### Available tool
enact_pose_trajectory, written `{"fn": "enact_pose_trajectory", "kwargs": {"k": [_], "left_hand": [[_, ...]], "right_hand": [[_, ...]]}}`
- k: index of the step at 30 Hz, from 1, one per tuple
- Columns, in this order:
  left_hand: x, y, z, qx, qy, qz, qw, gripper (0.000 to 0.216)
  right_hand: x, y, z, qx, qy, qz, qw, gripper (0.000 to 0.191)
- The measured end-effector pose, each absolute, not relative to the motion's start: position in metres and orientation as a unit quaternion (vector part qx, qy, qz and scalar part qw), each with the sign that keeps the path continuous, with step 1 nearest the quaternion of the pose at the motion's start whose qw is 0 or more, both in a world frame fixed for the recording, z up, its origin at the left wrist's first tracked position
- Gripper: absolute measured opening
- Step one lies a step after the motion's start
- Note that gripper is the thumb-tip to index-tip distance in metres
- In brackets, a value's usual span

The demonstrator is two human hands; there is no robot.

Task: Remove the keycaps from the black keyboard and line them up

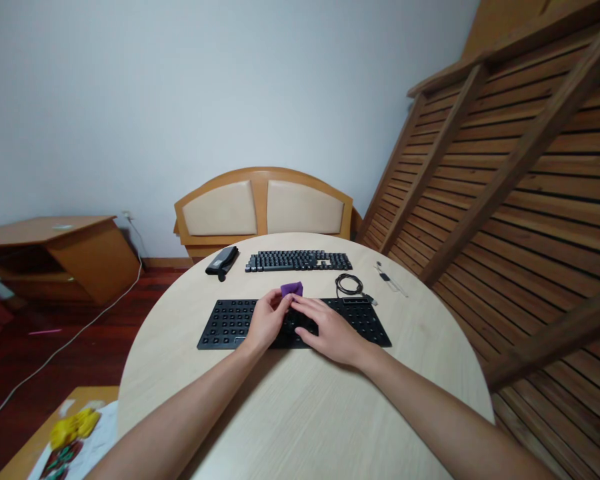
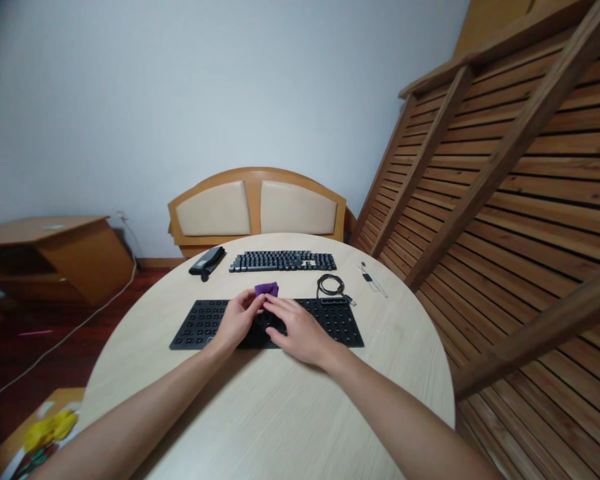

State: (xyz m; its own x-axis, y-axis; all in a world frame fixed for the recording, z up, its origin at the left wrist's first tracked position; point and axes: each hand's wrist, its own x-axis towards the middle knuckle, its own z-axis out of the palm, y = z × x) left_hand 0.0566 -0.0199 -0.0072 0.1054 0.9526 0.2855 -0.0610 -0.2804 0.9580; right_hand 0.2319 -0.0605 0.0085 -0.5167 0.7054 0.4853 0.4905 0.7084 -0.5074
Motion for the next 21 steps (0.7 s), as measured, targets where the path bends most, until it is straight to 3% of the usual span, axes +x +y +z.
{"fn": "enact_pose_trajectory", "kwargs": {"k": [6,11,13,17,21], "left_hand": [[0.043,-0.010,-0.007,0.627,0.413,0.533,0.390,0.030],[0.022,-0.007,0.005,0.726,0.504,0.449,0.130,0.021],[0.017,-0.006,0.005,0.763,0.497,0.407,0.072,0.020],[0.016,-0.005,-0.001,0.841,0.454,0.283,0.082,0.020],[0.016,-0.005,-0.001,0.868,0.427,0.239,0.087,0.023]], "right_hand": [[0.242,-0.052,0.008,-0.310,-0.904,0.114,0.272,0.040],[0.283,-0.030,0.015,-0.361,-0.888,0.068,0.277,0.033],[0.305,-0.019,0.013,-0.410,-0.860,0.060,0.297,0.031],[0.334,-0.001,0.002,-0.461,-0.830,0.066,0.306,0.031],[0.334,0.004,-0.008,-0.471,-0.827,0.090,0.292,0.032]]}}
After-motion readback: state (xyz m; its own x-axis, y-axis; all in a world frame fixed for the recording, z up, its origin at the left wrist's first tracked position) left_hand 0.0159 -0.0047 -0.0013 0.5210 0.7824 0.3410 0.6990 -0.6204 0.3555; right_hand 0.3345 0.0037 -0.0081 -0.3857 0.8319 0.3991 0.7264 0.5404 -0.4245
